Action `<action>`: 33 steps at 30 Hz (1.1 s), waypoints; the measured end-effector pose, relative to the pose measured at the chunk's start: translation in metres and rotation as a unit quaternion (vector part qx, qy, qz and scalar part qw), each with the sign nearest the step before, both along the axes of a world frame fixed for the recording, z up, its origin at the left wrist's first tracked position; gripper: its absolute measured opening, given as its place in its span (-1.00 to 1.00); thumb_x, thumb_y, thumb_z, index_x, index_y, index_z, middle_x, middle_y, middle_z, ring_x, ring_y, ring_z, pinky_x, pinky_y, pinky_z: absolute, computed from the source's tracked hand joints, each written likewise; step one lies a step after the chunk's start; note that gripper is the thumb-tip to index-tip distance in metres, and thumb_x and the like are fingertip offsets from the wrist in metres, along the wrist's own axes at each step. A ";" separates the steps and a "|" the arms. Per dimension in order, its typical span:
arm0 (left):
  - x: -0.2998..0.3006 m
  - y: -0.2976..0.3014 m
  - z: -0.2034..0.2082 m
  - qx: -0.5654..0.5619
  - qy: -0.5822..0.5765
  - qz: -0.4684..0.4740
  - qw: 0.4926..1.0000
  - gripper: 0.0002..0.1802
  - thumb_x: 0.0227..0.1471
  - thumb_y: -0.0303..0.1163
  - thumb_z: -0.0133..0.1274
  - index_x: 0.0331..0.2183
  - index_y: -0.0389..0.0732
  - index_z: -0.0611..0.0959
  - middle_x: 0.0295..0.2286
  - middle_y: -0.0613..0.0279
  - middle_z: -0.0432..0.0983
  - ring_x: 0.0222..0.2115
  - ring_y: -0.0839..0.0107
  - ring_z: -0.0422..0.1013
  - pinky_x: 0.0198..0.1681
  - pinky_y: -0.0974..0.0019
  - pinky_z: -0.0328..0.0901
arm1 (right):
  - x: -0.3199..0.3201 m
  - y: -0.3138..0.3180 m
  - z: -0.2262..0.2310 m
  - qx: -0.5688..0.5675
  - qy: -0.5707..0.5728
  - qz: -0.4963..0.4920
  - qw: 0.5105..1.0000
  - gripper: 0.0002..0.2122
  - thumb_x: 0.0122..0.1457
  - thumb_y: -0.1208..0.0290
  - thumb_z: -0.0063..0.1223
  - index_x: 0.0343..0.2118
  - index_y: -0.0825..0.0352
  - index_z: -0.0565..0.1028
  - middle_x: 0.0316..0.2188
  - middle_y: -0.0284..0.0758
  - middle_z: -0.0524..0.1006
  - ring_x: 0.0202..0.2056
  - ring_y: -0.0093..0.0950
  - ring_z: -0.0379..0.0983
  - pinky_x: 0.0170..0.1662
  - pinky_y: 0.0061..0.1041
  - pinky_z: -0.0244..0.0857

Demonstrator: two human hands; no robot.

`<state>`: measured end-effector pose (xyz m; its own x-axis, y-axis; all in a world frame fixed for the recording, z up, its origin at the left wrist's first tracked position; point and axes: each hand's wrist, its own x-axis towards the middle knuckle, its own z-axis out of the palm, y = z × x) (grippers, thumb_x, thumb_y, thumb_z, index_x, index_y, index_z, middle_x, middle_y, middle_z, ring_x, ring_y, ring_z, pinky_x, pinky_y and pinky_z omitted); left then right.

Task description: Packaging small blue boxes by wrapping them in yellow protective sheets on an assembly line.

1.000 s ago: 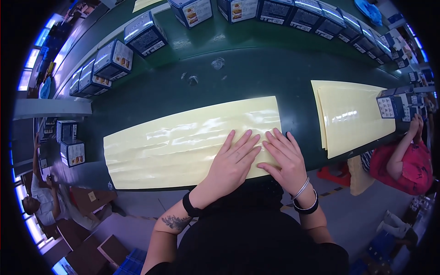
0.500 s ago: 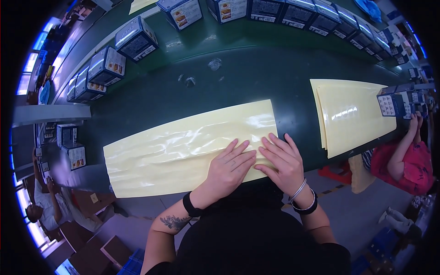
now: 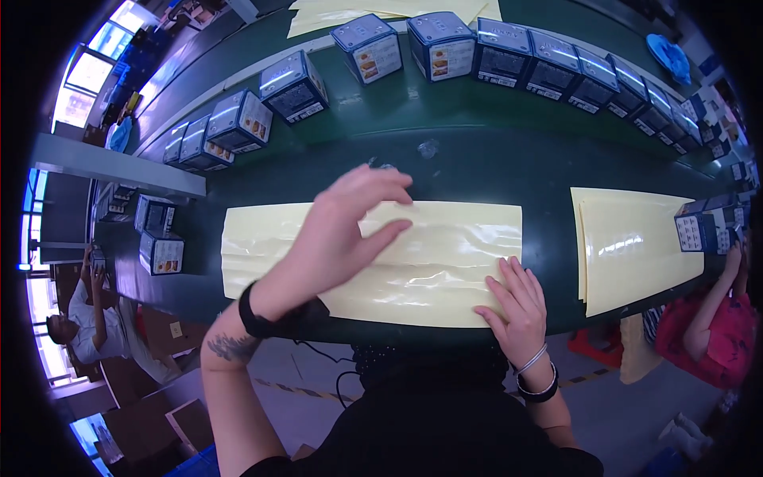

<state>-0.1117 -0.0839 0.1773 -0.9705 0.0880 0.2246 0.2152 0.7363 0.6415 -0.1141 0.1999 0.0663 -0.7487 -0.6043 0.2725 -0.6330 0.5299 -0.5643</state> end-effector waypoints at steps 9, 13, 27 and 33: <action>-0.177 -0.137 -0.003 -0.214 0.027 0.203 0.955 -0.41 -0.11 -0.41 0.22 0.01 -0.17 0.44 -0.09 -0.17 0.48 -0.07 -0.05 0.41 0.00 0.16 0.29 | -0.002 0.000 0.004 -0.015 0.006 0.005 1.000 -0.66 -0.02 0.33 0.28 -0.18 0.37 0.57 0.03 -0.12 0.47 0.15 -0.17 0.31 0.20 -0.15 0.10; -0.209 -0.175 -0.024 -0.205 0.111 0.158 0.959 -0.10 -0.16 -0.41 0.26 0.20 -0.11 0.20 -0.13 -0.27 0.45 -0.07 -0.10 0.40 0.01 0.10 0.29 | -0.004 0.005 0.003 -0.010 0.006 0.004 1.000 -0.67 -0.01 0.33 0.28 -0.18 0.37 0.57 0.01 -0.13 0.49 0.15 -0.17 0.31 0.20 -0.15 0.10; -0.159 -0.113 -0.003 -0.284 0.024 0.137 0.949 -0.56 -0.23 -0.39 0.30 -0.25 -0.18 0.50 -0.08 -0.02 0.44 -0.05 0.01 0.35 0.02 0.12 0.24 | -0.010 0.015 0.000 -0.010 0.021 -0.009 1.000 -0.67 -0.01 0.31 0.28 -0.19 0.36 0.57 -0.02 -0.16 0.51 0.12 -0.20 0.35 0.17 -0.15 0.13; -0.166 -0.128 -0.016 -0.275 0.084 0.063 0.956 -0.70 -0.19 -0.41 0.25 -0.35 -0.20 0.50 -0.13 0.10 0.47 -0.11 0.05 0.36 -0.02 0.15 0.24 | -0.012 0.020 -0.001 -0.014 0.016 -0.010 1.000 -0.67 -0.02 0.34 0.29 -0.20 0.37 0.57 -0.01 -0.16 0.50 0.13 -0.19 0.34 0.20 -0.16 0.10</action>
<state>-0.2780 -0.2118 0.1608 -0.9352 0.1227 0.3320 0.1689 0.9790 0.1140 -0.1263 0.2197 0.0657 -0.7511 -0.5815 0.3125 -0.6404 0.5271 -0.5586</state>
